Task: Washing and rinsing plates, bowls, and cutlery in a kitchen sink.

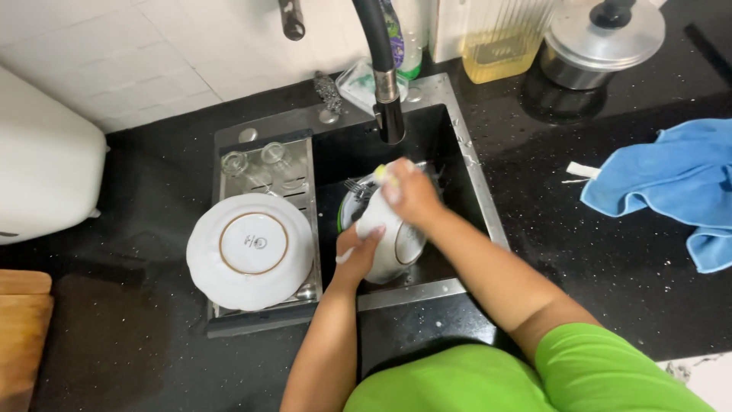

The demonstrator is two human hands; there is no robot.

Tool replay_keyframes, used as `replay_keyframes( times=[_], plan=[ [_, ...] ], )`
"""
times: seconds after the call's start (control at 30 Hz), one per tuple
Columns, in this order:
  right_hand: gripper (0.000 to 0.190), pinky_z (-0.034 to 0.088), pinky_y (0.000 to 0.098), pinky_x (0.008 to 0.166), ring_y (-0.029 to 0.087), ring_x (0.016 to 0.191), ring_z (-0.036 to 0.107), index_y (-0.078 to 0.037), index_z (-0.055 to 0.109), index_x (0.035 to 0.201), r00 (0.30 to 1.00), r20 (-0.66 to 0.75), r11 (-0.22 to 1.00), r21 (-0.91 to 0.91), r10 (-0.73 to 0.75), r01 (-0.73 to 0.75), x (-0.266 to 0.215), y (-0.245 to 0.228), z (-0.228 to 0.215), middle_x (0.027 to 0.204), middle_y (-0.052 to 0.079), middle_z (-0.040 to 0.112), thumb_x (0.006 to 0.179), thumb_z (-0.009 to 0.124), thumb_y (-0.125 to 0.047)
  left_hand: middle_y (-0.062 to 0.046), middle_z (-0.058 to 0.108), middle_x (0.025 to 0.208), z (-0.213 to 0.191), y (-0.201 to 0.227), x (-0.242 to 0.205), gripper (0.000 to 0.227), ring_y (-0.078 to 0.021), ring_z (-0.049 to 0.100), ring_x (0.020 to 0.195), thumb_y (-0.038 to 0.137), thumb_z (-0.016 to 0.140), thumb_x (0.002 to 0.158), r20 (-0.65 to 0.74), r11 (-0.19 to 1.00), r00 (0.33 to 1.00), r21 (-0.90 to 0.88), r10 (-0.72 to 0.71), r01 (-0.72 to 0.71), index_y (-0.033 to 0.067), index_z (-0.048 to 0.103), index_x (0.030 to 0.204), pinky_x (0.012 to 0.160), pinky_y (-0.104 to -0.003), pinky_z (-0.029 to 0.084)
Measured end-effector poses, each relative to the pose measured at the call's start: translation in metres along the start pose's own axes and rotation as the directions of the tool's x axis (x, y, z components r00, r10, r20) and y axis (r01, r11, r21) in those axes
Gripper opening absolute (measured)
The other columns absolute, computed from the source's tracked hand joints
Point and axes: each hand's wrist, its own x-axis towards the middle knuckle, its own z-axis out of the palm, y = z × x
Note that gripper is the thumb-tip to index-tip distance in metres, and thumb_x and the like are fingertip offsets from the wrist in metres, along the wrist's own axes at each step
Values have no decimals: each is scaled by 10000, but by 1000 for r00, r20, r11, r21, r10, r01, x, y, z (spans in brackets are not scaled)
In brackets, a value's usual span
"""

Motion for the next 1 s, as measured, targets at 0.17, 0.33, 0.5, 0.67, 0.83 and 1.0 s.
replay_keyframes(
  times=[0.17, 0.33, 0.5, 0.67, 0.83, 1.0],
  plan=[
    [274, 527, 530, 831, 421, 950, 678, -107, 662, 1096, 1000, -10, 989, -145, -30, 28, 3, -16, -6, 1018, 178, 687, 844, 703, -207, -33, 764, 1005, -2, 2, 0, 350, -99, 659, 903, 289, 731, 938, -115, 1000, 993, -20, 11, -13, 16, 732, 1157, 818, -282, 530],
    [268, 526, 489, 850, 422, 990, 647, -52, 673, 1152, 968, -48, 960, -125, 246, -250, 7, -2, 0, 1051, 215, 683, 919, 701, -182, -32, 731, 994, -4, 4, 4, 329, -99, 626, 873, 239, 749, 929, -229, 969, 973, -243, -27, -31, -22, 735, 1129, 783, -290, 506],
    [86, 513, 434, 888, 345, 1002, 663, -108, 690, 1070, 968, -48, 959, -136, 245, -250, 3, 17, 7, 1057, 154, 703, 1051, 613, -141, -37, 768, 960, -7, 12, -9, 294, -104, 668, 877, 248, 705, 949, -201, 995, 978, -67, 62, -77, -8, 742, 1091, 800, -282, 539],
    [336, 466, 523, 912, 414, 1047, 635, -84, 727, 1142, 994, 26, 986, -129, -102, 105, -1, -31, -8, 1054, 190, 713, 815, 652, -99, -50, 750, 986, -6, 3, 3, 305, -114, 650, 895, 222, 726, 939, -234, 982, 972, -177, 25, -67, -25, 726, 1117, 814, -291, 524],
    [247, 576, 399, 919, 334, 1061, 736, -122, 714, 1178, 919, 68, 900, 190, 387, -393, -2, 25, -1, 1126, 175, 740, 959, 602, -108, -74, 733, 1116, -7, 10, -3, 382, -140, 669, 992, 196, 693, 932, -223, 916, 972, -400, -74, -22, -26, 668, 1241, 902, -301, 526],
    [510, 505, 475, 920, 474, 1090, 616, -72, 768, 1073, 952, 34, 952, -27, -305, 306, 3, 8, -15, 1120, 301, 676, 591, 615, -4, -104, 713, 1223, -9, 13, 4, 428, -185, 661, 1100, 174, 685, 920, -214, 781, 962, -624, -169, -1, -18, 639, 1299, 982, -313, 500]
  ],
)
